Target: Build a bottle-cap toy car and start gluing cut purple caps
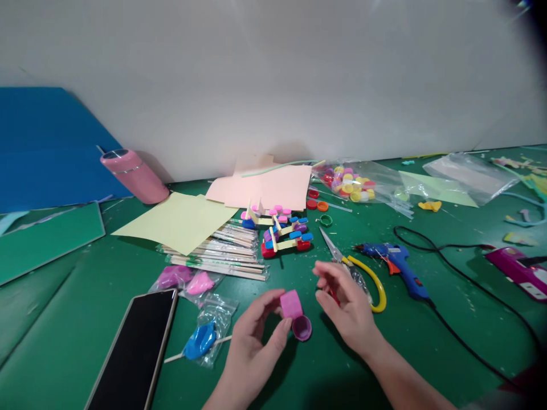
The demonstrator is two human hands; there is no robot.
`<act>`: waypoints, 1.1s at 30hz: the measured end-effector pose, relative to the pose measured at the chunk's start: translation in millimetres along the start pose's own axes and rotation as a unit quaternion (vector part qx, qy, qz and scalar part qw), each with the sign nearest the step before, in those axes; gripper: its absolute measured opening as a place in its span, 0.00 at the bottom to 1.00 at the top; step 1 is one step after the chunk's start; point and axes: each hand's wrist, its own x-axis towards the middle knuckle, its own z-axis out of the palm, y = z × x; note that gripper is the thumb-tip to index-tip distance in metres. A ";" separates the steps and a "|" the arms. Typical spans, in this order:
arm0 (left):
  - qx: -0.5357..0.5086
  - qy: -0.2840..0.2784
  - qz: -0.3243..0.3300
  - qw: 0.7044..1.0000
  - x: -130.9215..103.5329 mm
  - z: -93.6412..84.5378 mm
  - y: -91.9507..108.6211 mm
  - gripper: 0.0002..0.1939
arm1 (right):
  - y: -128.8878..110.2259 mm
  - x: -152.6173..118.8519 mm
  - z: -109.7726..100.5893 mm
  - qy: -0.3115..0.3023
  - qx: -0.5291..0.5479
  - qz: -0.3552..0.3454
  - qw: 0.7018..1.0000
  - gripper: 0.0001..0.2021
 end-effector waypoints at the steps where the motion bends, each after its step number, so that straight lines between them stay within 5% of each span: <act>1: 0.007 -0.001 0.005 1.000 -0.5 0.2 -0.6 0.16 | -2.6 -0.6 -0.6 -0.028 0.000 -0.010 1.000 0.17; 6: 0.017 -0.006 0.019 1.000 -2.9 0.0 -4.8 0.18 | -8.6 -0.4 -1.0 -0.131 -0.023 -0.064 0.989 0.18; 33: 0.071 -0.038 0.073 0.994 -2.4 0.3 -6.3 0.17 | -16.0 3.2 -5.0 -0.218 -0.077 -0.065 0.971 0.13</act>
